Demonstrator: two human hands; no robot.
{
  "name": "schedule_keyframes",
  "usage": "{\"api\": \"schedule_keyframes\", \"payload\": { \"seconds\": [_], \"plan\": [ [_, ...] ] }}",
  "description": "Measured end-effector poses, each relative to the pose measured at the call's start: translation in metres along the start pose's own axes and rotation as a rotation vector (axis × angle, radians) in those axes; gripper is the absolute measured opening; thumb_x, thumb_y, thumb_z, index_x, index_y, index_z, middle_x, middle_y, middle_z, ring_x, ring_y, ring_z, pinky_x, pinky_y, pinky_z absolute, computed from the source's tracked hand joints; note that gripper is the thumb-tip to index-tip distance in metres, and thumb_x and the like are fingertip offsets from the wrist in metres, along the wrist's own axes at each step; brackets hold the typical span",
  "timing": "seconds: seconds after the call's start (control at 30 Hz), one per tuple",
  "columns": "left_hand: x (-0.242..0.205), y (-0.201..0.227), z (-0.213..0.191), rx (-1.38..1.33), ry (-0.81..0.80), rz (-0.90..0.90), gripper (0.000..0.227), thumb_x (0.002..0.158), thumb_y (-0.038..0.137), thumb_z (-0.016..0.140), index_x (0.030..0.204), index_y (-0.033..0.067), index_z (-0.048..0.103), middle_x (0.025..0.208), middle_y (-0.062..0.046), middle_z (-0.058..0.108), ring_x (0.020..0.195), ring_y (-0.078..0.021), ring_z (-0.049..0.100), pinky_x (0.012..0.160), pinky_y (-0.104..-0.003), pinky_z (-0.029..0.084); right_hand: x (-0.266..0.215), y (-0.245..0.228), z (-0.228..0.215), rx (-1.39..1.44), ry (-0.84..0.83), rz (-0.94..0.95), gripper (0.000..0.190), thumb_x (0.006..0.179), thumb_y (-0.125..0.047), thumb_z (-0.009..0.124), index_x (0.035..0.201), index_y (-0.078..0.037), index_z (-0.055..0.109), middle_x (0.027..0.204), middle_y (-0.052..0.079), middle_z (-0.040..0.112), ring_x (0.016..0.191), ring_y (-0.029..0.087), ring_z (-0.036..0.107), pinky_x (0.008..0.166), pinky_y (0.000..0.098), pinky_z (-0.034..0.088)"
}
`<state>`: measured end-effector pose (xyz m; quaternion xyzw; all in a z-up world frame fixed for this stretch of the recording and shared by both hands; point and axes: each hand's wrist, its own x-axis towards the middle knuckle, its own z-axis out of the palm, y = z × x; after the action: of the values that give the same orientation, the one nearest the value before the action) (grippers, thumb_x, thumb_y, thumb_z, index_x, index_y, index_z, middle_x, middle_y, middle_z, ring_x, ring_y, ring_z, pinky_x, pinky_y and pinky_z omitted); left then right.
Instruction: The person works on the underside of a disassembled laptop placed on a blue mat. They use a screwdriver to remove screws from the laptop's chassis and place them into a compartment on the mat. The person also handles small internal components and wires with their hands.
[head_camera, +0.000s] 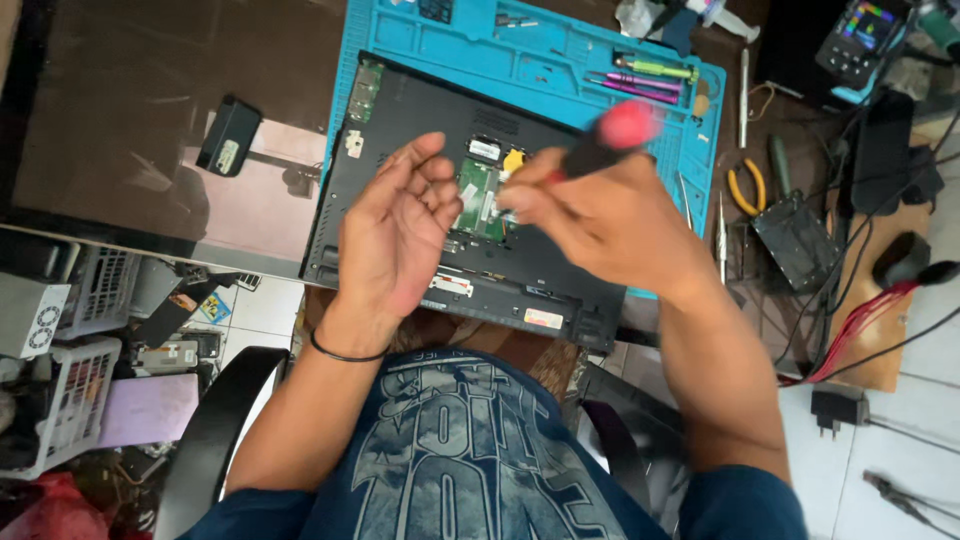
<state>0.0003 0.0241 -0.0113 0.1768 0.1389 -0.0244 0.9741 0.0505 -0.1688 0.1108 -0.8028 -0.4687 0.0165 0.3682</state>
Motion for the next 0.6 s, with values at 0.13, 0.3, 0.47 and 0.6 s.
{"api": "schedule_keyframes", "payload": {
  "seconds": [0.13,0.3,0.47,0.6],
  "plan": [
    [-0.004,0.004,0.008,-0.110,0.009,-0.033,0.046,0.103,0.017,0.048,0.142,-0.0059,0.051,0.140,-0.029,0.060,0.131,-0.0382,0.059,0.114,-0.043,0.048,-0.029,0.000,-0.013,0.356,0.441,-0.058,0.035,0.110,-0.027,0.050,0.100,0.005,0.059,0.096,0.030,0.068,0.071,0.039,0.073,0.059,0.0394,0.065],
    [-0.002,-0.004,0.006,-0.280,-0.117,-0.084,0.049,0.103,0.015,0.051,0.146,-0.0074,0.045,0.154,-0.032,0.045,0.145,-0.0422,0.044,0.123,-0.047,0.039,-0.059,-0.002,0.011,0.452,0.612,0.057,0.029,0.113,-0.033,0.046,0.111,-0.006,0.036,0.105,0.041,0.061,0.089,0.050,0.072,0.067,0.0553,0.070],
    [0.000,-0.014,0.008,-0.287,-0.176,-0.124,0.050,0.104,0.017,0.048,0.148,-0.0058,0.044,0.158,-0.029,0.040,0.150,-0.0397,0.039,0.124,-0.046,0.035,-0.069,0.005,0.053,0.418,0.755,0.168,0.028,0.110,-0.028,0.052,0.112,-0.006,0.034,0.091,0.035,0.062,0.083,0.044,0.071,0.068,0.0525,0.068],
    [0.000,-0.018,0.011,-0.281,-0.170,-0.148,0.052,0.104,0.018,0.047,0.149,-0.0063,0.043,0.158,-0.030,0.040,0.150,-0.0388,0.038,0.124,-0.047,0.035,-0.073,0.011,0.061,0.398,0.764,0.179,0.023,0.112,-0.025,0.046,0.112,-0.005,0.034,0.091,0.036,0.063,0.085,0.044,0.071,0.068,0.0493,0.068]
  ]
}}
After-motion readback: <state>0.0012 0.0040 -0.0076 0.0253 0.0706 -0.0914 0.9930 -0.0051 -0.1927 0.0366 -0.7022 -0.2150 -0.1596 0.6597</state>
